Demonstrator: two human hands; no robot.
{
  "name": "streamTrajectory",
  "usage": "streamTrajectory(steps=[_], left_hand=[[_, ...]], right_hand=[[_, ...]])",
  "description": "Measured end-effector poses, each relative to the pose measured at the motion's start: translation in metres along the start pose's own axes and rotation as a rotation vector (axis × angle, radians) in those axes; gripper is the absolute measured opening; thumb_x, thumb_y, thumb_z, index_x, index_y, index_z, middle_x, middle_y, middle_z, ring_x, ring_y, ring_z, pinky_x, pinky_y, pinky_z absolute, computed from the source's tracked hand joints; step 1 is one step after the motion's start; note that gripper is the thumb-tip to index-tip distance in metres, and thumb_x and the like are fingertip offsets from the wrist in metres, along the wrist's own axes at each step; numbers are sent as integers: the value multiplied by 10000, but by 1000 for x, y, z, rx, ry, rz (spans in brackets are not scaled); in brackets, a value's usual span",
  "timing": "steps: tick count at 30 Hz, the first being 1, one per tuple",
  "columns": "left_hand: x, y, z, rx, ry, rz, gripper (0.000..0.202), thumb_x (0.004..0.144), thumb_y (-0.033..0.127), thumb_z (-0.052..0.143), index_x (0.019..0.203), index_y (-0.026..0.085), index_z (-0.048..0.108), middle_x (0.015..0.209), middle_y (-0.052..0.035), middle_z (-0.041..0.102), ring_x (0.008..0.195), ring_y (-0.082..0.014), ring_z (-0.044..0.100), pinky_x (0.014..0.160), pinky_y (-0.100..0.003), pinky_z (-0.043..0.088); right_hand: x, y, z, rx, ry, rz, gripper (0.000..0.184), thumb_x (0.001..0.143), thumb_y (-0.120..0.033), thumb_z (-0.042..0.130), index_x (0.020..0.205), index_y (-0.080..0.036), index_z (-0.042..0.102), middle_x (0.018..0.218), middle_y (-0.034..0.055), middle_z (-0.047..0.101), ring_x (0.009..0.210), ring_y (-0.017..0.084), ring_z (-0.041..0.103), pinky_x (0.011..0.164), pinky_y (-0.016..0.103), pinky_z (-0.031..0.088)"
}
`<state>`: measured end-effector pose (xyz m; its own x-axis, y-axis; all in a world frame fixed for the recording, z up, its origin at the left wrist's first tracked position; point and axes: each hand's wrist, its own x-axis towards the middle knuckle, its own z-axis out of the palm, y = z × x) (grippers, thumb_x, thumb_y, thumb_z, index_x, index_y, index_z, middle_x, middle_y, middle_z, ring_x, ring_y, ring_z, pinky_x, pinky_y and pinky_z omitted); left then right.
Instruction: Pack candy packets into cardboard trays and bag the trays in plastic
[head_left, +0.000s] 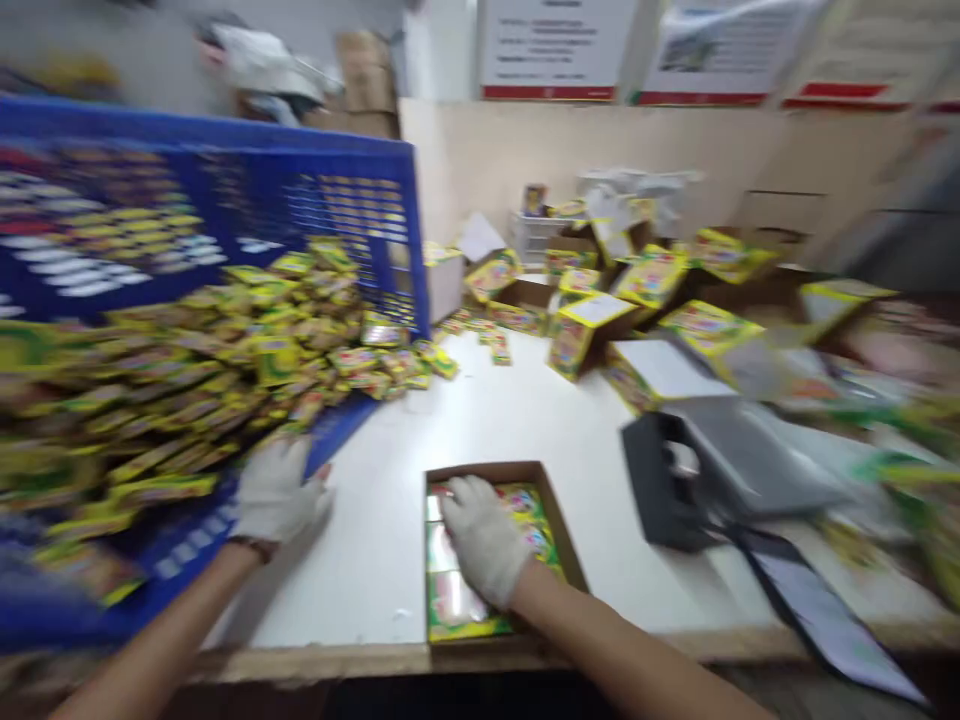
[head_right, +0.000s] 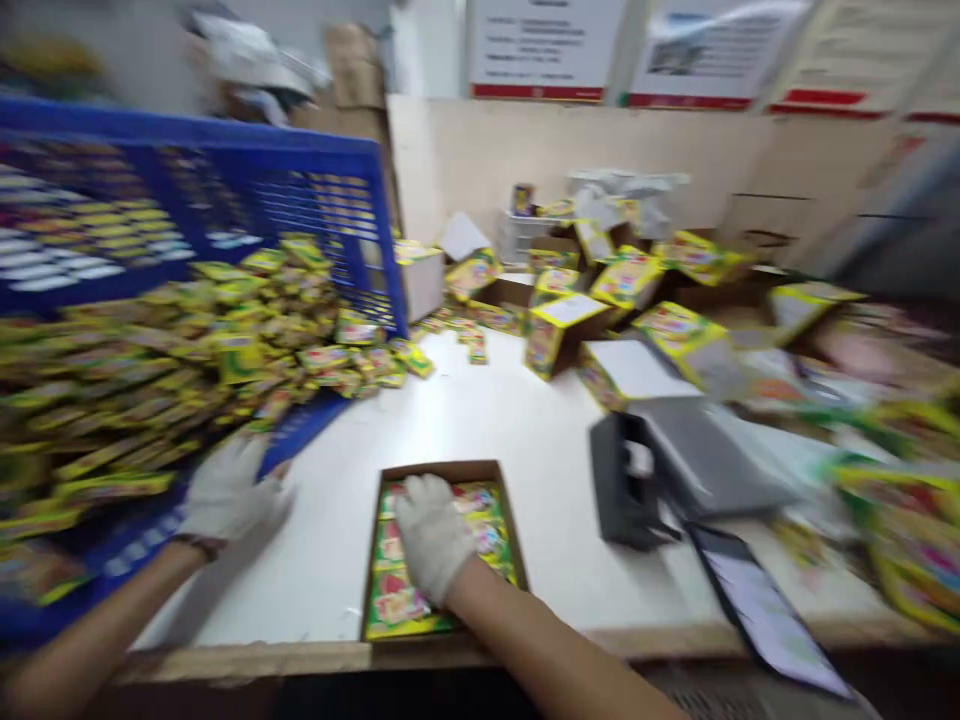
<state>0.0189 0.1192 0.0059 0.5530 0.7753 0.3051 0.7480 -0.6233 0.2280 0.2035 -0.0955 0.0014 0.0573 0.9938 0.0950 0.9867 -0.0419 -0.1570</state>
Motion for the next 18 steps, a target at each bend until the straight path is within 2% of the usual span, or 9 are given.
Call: streamTrajectory(steps=[2, 4, 6, 7, 10, 12, 13, 16, 18], left_hand=[[10, -35, -38, 226, 119, -125, 460, 843, 437, 566, 1171, 115, 597, 1176, -180, 567, 1141, -342, 522, 966, -485, 423], [29, -56, -68, 421, 238, -269, 525, 810, 462, 550, 1195, 107, 581, 1187, -202, 543, 1154, -362, 493, 982, -478, 384], [52, -70, -88, 519, 263, -388, 662, 747, 526, 596, 1258, 109, 540, 1240, -217, 510, 1184, -379, 463, 1010, -492, 349], [62, -75, -93, 534, 233, -416, 763, 704, 561, 630, 1312, 118, 501, 1293, -227, 480, 1224, -397, 431, 1028, -515, 329], [79, -85, -95, 544, 82, -399, 1038, 587, 575, 730, 1467, 195, 329, 1496, -222, 305, 1379, -456, 229, 1062, -637, 239], [79, -90, -88, 543, 82, -358, 1010, 604, 464, 747, 1479, 214, 309, 1557, -195, 230, 1426, -464, 112, 1070, -690, 179], [76, -91, -85, 536, 109, -340, 936, 627, 396, 733, 1456, 194, 348, 1555, -193, 244, 1431, -462, 104, 1079, -687, 173], [60, -91, -82, 498, 205, -295, 711, 684, 259, 657, 1342, 81, 453, 1474, -224, 372, 1401, -424, 242, 1105, -568, 262], [44, -85, -81, 481, 226, -270, 632, 701, 243, 628, 1274, 25, 475, 1417, -240, 425, 1344, -390, 361, 1085, -467, 332]], right_hand=[[1, 0, 8, 17, 55, 17, 241, 810, -91, 587, 1035, -125, 666, 1126, 142, 612, 1051, 272, 511, 979, 397, 411], [2, 0, 16, 6, 121, -5, 292, 795, -66, 587, 1065, -124, 681, 1164, 146, 626, 1088, 281, 516, 1025, 402, 387], [1, -1, 21, -21, 180, -24, 318, 778, -51, 589, 1067, -130, 694, 1172, 139, 643, 1093, 284, 530, 1032, 401, 387], [0, -1, 24, -37, 207, -29, 323, 769, -46, 591, 1059, -137, 701, 1163, 132, 652, 1081, 282, 541, 1024, 398, 395], [-2, -2, 28, -86, 270, -38, 345, 752, -39, 589, 1053, -161, 709, 1130, 114, 674, 1044, 275, 564, 994, 390, 416], [-2, -2, 29, -114, 289, -37, 354, 752, -42, 584, 1057, -173, 707, 1128, 110, 676, 1042, 277, 565, 980, 390, 423], [-1, -1, 30, -122, 291, -36, 351, 756, -46, 583, 1058, -176, 706, 1130, 111, 675, 1047, 279, 564, 976, 391, 424], [0, -1, 30, -117, 276, -35, 323, 770, -68, 590, 1050, -180, 708, 1131, 113, 674, 1044, 283, 564, 974, 399, 423], [0, -2, 28, -101, 254, -31, 316, 772, -80, 602, 1053, -176, 709, 1126, 114, 674, 1034, 282, 566, 979, 402, 419]])
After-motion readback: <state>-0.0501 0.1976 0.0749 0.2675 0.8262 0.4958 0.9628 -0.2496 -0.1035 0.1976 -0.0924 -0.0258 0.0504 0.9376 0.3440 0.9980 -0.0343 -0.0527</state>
